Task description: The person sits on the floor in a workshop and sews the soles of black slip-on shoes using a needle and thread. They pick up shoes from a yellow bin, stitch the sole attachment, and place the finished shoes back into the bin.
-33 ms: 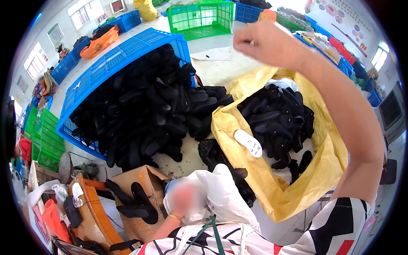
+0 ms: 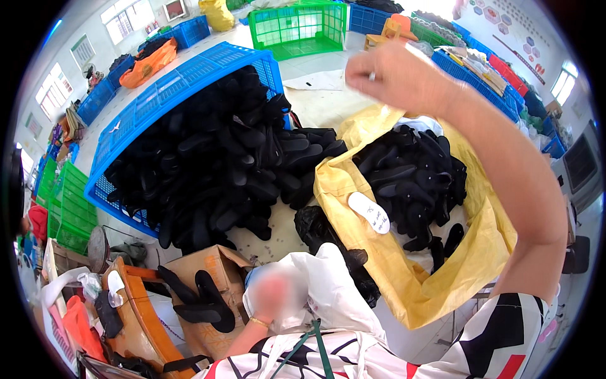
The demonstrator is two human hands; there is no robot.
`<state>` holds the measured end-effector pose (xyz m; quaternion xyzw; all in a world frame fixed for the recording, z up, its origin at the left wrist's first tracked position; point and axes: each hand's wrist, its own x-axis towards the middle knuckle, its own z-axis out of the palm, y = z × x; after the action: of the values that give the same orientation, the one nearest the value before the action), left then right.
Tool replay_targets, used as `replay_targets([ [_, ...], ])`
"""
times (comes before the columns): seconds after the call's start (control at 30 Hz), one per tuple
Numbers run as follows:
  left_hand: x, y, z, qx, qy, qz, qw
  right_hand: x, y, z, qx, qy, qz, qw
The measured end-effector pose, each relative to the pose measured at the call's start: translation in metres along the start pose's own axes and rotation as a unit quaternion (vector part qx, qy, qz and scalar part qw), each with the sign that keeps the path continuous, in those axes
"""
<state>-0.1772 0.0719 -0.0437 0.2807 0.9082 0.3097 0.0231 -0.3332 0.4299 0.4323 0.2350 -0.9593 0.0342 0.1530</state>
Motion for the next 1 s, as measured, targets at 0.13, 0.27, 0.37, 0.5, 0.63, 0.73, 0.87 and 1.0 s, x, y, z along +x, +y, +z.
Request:
replay_targets([
  [0.13,-0.011,-0.012,0.012,-0.018,0.047,0.002,0.999,-0.047,-0.04,0.039,0.064,-0.059,-0.039,0.995],
  [0.27,-0.014,-0.022,0.022,-0.063,0.074,0.005,0.995,-0.108,-0.071,0.093,0.143,-0.149,0.008,0.978],
  [0.37,-0.021,-0.019,0.021,-0.281,0.121,-0.038,0.951,-0.147,-0.105,0.156,0.295,-0.174,0.058,0.938],
  [0.5,-0.032,0.021,-0.001,-0.446,0.063,-0.107,0.886,-0.189,-0.174,0.24,0.566,-0.169,0.199,0.782],
  [0.63,-0.037,0.066,-0.022,-0.475,-0.02,-0.178,0.862,-0.216,-0.235,0.289,0.68,-0.187,0.308,0.639],
  [0.73,-0.042,0.1,-0.05,-0.636,-0.017,-0.284,0.717,-0.225,-0.255,0.297,0.739,-0.104,0.298,0.595],
  [0.87,-0.048,0.107,-0.046,-0.626,-0.01,-0.291,0.723,-0.242,-0.265,0.314,0.802,-0.084,0.44,0.395],
  [1.0,-0.06,0.093,-0.057,-0.507,-0.021,-0.277,0.816,-0.249,-0.223,0.301,0.815,-0.023,0.525,0.244],
])
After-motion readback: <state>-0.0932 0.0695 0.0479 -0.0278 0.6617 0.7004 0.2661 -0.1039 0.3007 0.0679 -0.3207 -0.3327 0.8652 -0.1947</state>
